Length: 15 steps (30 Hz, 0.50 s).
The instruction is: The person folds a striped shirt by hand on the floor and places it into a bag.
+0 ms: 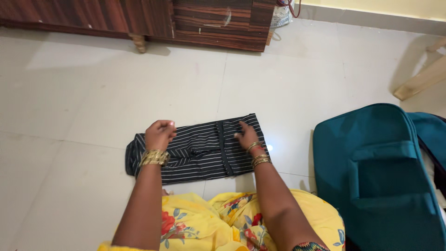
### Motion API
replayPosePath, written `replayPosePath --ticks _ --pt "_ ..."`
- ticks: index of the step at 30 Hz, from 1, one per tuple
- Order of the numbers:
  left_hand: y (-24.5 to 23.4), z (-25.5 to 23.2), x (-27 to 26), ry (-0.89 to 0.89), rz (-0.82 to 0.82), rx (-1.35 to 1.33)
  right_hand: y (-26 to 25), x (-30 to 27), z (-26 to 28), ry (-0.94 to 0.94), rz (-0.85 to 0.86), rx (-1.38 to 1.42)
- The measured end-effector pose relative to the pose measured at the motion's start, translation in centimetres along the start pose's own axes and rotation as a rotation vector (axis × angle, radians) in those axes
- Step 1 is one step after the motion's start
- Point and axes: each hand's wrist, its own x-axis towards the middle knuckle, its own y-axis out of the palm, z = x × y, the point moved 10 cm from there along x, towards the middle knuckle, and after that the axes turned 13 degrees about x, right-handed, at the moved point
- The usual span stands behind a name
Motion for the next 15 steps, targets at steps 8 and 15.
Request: replayPosePath --ticks 8,15 --pt "-5.3 7.1 -3.2 -0.112 -0.177 -0.361 -6.2 0.0 1.3 -0.199 -0.280 0.169" --pt "-3.5 4.2 -0.2 0.042 -0.088 -0.354 -0.3 4.0 5.4 -0.478 -0.116 -0.355"
